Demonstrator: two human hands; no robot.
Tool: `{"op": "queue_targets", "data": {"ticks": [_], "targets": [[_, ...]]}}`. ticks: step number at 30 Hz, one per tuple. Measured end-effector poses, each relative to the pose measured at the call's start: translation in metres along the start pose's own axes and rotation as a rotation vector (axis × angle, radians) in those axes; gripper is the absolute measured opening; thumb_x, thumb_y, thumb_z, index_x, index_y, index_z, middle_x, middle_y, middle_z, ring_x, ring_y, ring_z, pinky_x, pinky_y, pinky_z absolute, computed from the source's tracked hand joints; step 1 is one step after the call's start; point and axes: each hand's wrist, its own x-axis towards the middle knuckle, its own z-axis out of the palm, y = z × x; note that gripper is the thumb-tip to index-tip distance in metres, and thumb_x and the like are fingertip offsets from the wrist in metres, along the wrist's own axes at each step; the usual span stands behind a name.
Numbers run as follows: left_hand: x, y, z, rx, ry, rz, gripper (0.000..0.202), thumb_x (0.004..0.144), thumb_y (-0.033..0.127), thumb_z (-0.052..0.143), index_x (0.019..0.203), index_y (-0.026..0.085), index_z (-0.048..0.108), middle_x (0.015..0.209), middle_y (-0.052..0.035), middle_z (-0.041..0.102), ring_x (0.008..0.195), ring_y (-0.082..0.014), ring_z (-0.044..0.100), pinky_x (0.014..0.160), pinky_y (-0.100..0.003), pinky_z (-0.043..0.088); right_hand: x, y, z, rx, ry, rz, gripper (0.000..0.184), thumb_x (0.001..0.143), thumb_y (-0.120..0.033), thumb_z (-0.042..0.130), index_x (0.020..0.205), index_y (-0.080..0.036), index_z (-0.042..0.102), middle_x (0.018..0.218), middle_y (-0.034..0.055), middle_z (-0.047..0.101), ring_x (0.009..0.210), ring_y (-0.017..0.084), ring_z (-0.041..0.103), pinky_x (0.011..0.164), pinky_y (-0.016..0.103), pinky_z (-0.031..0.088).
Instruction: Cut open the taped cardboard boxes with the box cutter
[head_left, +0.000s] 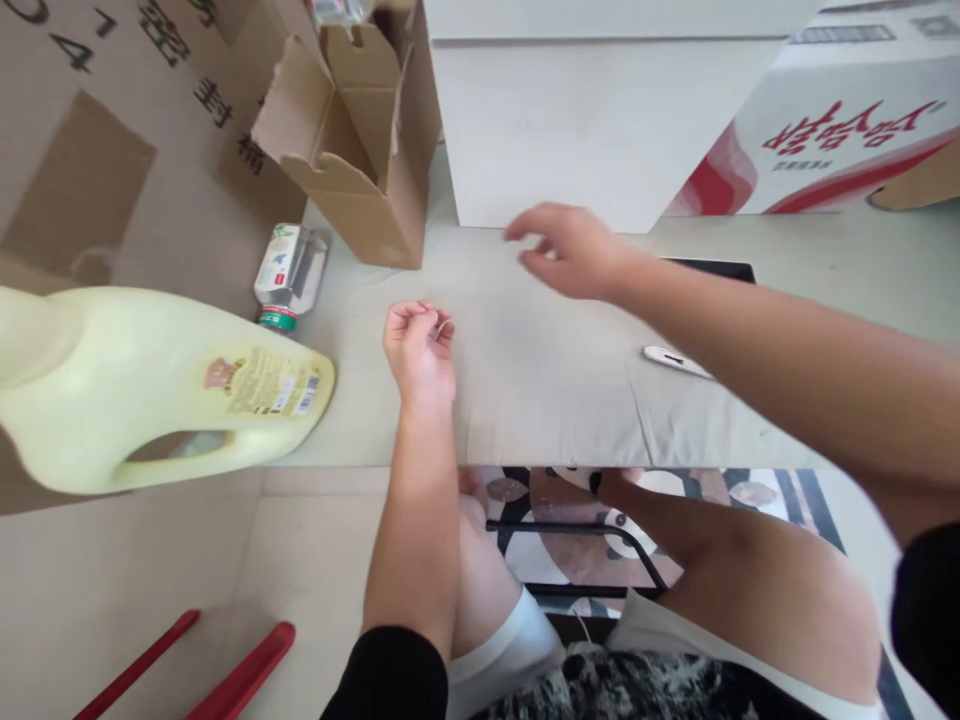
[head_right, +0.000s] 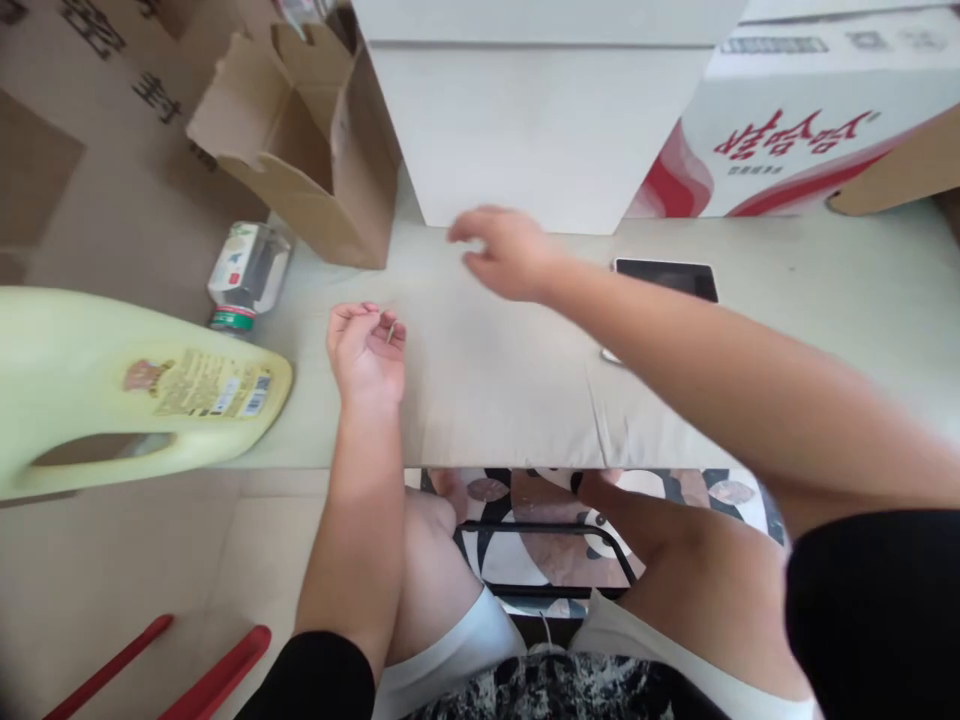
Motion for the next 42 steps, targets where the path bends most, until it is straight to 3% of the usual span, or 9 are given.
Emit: {"op": "queue_targets", "data": {"ticks": [2,6,11,18,24,28,32,38,42], "targets": [[0.002,0.004,-0.004,-0.004,0.008,0.014,0.029,0.058,0.017,0.070,0.074,0.022,0.047,0.079,0.0063,0.057,0.068,-0.0075,0.062,0.066,-0.020,0.044,0.022,-0.034,0.041,-0.090,-0.080,-0.283,0.033,0.080,-0.005,0.067,0.108,-0.023,0.072,0.140,0.0061,0.062,0.093,0.018,0.070,0.102,0.042,0.055],[0.006,0.013,-0.009,-0.029,0.021,0.007,0.028,0.059,0.014,0.068,0.073,0.021,0.046,0.078,0.0062,0.056,0.066,-0.0074,0.061,0.066,-0.021,0.042,0.065,-0.083,0.093,-0.226,-0.172,-0.314,0.036,0.089,-0.011,0.056,0.121,-0.025,0.066,0.171,0.0000,0.022,0.117,0.024,0.068,0.106,0.048,0.055],[0.012,0.019,-0.018,-0.005,0.080,0.048,0.022,0.063,0.016,0.063,0.076,0.022,0.047,0.076,0.0046,0.054,0.068,-0.0092,0.062,0.068,-0.022,0.043,0.088,-0.088,0.101,-0.239,-0.115,-0.304,0.030,0.091,-0.010,0.054,0.116,-0.019,0.065,0.141,-0.0003,0.061,0.137,0.021,0.056,0.122,0.042,0.042],[0.022,0.025,-0.032,0.010,0.404,0.235,0.012,0.087,0.036,0.047,0.090,0.024,0.050,0.095,0.0003,0.059,0.097,-0.0125,0.062,0.082,-0.023,0.044,-0.060,-0.041,0.022,0.092,0.243,-0.322,0.021,0.097,-0.038,0.058,0.082,-0.024,0.062,0.083,0.0018,0.068,0.081,0.018,0.066,0.083,0.040,0.058],[-0.016,0.010,0.004,0.014,-0.189,0.343,0.048,0.098,0.059,0.031,0.097,0.022,0.062,0.099,-0.0062,0.068,0.101,-0.0206,0.066,0.098,-0.036,0.051,-0.188,0.018,-0.015,0.183,0.609,-0.169,0.013,0.092,-0.035,0.067,0.083,-0.029,0.060,0.080,0.0015,0.064,0.078,0.020,0.064,0.073,0.041,0.050],[-0.047,-0.010,0.027,0.292,-0.342,0.348,0.077,0.090,0.083,0.023,0.077,0.022,0.069,0.092,-0.0079,0.069,0.104,-0.0254,0.069,0.106,-0.042,0.052,-0.207,0.057,-0.013,0.130,0.781,-0.106,0.027,0.079,-0.032,0.079,0.103,-0.034,0.067,0.122,0.0058,0.060,0.119,0.025,0.059,0.090,0.042,0.051],[-0.055,-0.028,0.036,0.342,-0.444,0.480,0.075,0.090,0.083,0.033,0.072,0.022,0.073,0.091,-0.0082,0.069,0.106,-0.0244,0.067,0.117,-0.044,0.045,-0.210,0.072,-0.014,0.381,0.686,0.007,0.067,0.085,-0.046,0.070,0.142,-0.046,0.036,0.142,0.0056,0.052,0.113,0.025,0.064,0.084,0.040,0.057],[-0.054,-0.044,0.041,0.418,-0.341,0.537,0.036,0.088,0.060,0.065,0.096,0.026,0.068,0.097,-0.0007,0.066,0.105,-0.0181,0.066,0.110,-0.036,0.049,-0.213,0.080,-0.009,0.465,0.571,-0.059,0.026,0.097,-0.048,0.053,0.117,-0.032,0.057,0.124,0.0061,0.065,0.125,0.028,0.061,0.107,0.052,0.049],[-0.053,-0.043,0.043,0.469,-0.332,0.465,0.039,0.084,0.052,0.072,0.116,0.031,0.062,0.105,-0.0004,0.067,0.118,-0.0202,0.066,0.113,-0.037,0.049,-0.213,0.088,-0.001,0.532,0.619,-0.183,0.035,0.096,-0.058,0.049,0.113,-0.031,0.063,0.125,0.0070,0.062,0.131,0.032,0.055,0.113,0.056,0.043]]}}
